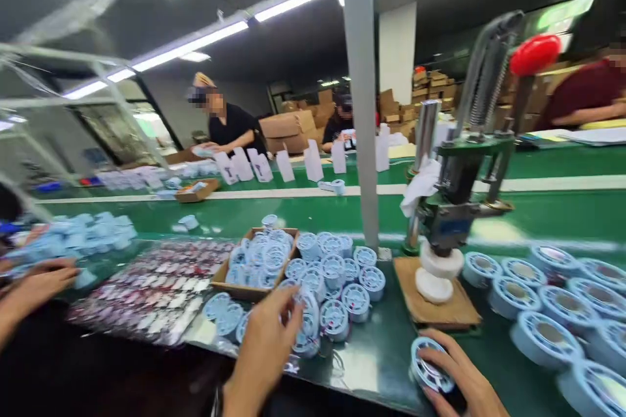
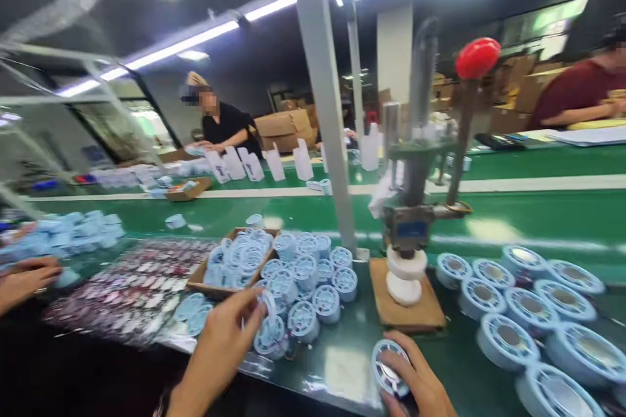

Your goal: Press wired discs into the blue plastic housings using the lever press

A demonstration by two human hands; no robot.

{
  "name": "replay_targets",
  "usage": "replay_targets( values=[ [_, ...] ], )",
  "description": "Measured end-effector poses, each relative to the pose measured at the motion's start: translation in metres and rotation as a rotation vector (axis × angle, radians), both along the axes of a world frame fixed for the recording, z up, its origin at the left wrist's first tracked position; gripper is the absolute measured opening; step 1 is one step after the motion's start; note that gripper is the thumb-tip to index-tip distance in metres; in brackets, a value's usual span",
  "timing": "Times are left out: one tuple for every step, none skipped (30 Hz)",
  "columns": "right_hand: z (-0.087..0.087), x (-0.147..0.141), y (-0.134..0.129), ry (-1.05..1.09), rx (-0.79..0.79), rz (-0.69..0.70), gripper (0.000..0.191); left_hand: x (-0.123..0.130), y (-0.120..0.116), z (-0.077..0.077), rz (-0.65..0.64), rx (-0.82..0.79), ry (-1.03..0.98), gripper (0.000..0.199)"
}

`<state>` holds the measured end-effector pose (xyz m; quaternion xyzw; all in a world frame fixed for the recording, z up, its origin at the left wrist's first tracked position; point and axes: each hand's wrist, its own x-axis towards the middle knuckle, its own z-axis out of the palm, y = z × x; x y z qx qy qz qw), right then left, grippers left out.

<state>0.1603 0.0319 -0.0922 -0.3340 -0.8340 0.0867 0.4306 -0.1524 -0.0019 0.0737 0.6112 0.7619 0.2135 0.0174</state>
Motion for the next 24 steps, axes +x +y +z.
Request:
replay_targets(
  values=[
    [0.008,0.008,-0.001,-0.026,-0.019,-0.028,0.032,0.029,-0.004,-0.012,-0.120,-0.055,-0.043,0.029],
    [0.015,0.012,-0.003,-0.027,-0.047,-0.072,0.031,0.056,-0.006,-0.025,-0.238,-0.131,-0.072,0.029],
    [0.021,0.015,-0.004,-0.014,-0.079,-0.118,0.030,0.080,-0.006,-0.037,-0.311,-0.207,-0.074,0.031],
    [0.027,0.017,-0.006,0.003,-0.105,-0.152,0.028,0.100,-0.004,-0.049,-0.356,-0.277,-0.061,0.033],
    [0.031,0.018,-0.007,0.022,-0.125,-0.173,0.026,0.116,0.000,-0.058,-0.370,-0.335,-0.037,0.036],
    [0.034,0.019,-0.008,0.036,-0.139,-0.184,0.026,0.126,0.004,-0.065,-0.362,-0.376,-0.010,0.037],
    [0.037,0.021,-0.009,0.046,-0.153,-0.187,0.026,0.131,0.009,-0.071,-0.350,-0.403,0.013,0.038],
    [0.038,0.024,-0.010,0.047,-0.166,-0.186,0.026,0.133,0.014,-0.076,-0.343,-0.414,0.031,0.039],
    [0.040,0.027,-0.010,0.042,-0.180,-0.180,0.026,0.130,0.017,-0.080,-0.341,-0.404,0.048,0.039],
    [0.040,0.032,-0.011,0.035,-0.192,-0.171,0.027,0.126,0.018,-0.083,-0.352,-0.373,0.064,0.040],
    [0.041,0.036,-0.012,0.025,-0.206,-0.160,0.027,0.122,0.018,-0.087,-0.379,-0.322,0.077,0.041],
    [0.041,0.040,-0.013,0.017,-0.219,-0.152,0.028,0.117,0.017,-0.091,-0.418,-0.260,0.083,0.043],
    [0.040,0.043,-0.014,0.013,-0.233,-0.151,0.030,0.113,0.016,-0.095,-0.469,-0.199,0.082,0.047],
    [0.039,0.044,-0.015,0.016,-0.244,-0.160,0.033,0.111,0.014,-0.100,-0.531,-0.152,0.072,0.051],
    [0.038,0.044,-0.017,0.027,-0.248,-0.180,0.036,0.110,0.012,-0.105,-0.587,-0.123,0.052,0.055],
    [0.036,0.041,-0.018,0.042,-0.248,-0.205,0.039,0.110,0.011,-0.109,-0.619,-0.101,0.015,0.057],
    [0.034,0.036,-0.019,0.060,-0.244,-0.229,0.042,0.110,0.011,-0.113,-0.614,-0.077,-0.043,0.056],
    [0.033,0.030,-0.021,0.082,-0.234,-0.245,0.045,0.112,0.011,-0.115,-0.578,-0.048,-0.123,0.055],
    [0.031,0.022,-0.022,0.104,-0.222,-0.249,0.048,0.114,0.011,-0.116,-0.526,-0.015,-0.213,0.057],
    [0.030,0.013,-0.022,0.126,-0.207,-0.248,0.050,0.117,0.011,-0.115,-0.467,0.026,-0.301,0.063],
    [0.030,0.004,-0.022,0.149,-0.192,-0.245,0.053,0.121,0.011,-0.114,-0.423,0.061,-0.373,0.071],
    [0.030,-0.005,-0.022,0.172,-0.177,-0.243,0.056,0.125,0.012,-0.111,-0.404,0.083,-0.421,0.079],
    [0.030,-0.014,-0.021,0.195,-0.162,-0.240,0.058,0.129,0.012,-0.108,-0.406,0.092,-0.442,0.086],
    [0.031,-0.021,-0.020,0.212,-0.146,-0.239,0.059,0.134,0.012,-0.104,-0.413,0.093,-0.445,0.089]
  ],
)
